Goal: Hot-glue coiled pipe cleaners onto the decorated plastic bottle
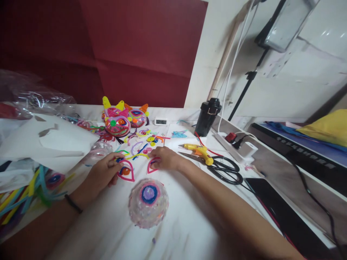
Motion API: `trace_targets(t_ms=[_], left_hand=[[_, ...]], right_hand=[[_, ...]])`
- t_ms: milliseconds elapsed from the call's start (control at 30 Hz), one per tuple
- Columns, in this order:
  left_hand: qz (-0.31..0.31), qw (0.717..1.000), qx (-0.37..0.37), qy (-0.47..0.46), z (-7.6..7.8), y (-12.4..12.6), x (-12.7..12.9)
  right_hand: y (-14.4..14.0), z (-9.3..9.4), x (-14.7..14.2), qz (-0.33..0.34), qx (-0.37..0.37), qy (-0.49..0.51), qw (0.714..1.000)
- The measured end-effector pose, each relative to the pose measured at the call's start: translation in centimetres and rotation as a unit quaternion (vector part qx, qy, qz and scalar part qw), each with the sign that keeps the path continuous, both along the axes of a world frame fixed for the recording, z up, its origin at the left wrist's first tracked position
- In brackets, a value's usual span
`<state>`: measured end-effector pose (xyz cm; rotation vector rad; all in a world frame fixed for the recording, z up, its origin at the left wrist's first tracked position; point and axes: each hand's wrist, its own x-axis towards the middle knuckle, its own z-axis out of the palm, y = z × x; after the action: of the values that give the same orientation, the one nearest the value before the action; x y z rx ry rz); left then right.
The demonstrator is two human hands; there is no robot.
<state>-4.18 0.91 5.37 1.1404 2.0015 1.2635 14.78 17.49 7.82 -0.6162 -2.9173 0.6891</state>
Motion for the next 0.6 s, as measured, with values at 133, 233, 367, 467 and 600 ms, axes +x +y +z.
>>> trace_targets(t_ms=[133, 233, 367, 467, 600], left_hand=[[-0.011, 1.000, -0.023, -0.018, -0.1, 0.0, 0.5], [-0.023, 0.999, -0.043, -0.010, -0.3, 0.0, 0.5], [-0.051, 0.993, -0.076, 0.068, -0.1, -0.4, -0.2], [-0.062, 0.979, -0.087, 0.174, 0.4, -0.9, -0.9], [-0.085, 0.949, -0.098, 0.288, 1.2, -1.1, -1.1]], right_hand=[[-0.6, -1.1, 2.0, 0.005, 0.051, 0.017, 0.999], [-1.0, -1.9, 2.6, -0.024, 0.085, 0.028, 0.996], [-1.2, -2.5, 3.2, -0.055, 0.110, 0.038, 0.992], [-1.1, -2.6, 3.6, -0.053, 0.109, 0.046, 0.992], [-1.0, -2.5, 4.0, -0.034, 0.094, 0.061, 0.993]])
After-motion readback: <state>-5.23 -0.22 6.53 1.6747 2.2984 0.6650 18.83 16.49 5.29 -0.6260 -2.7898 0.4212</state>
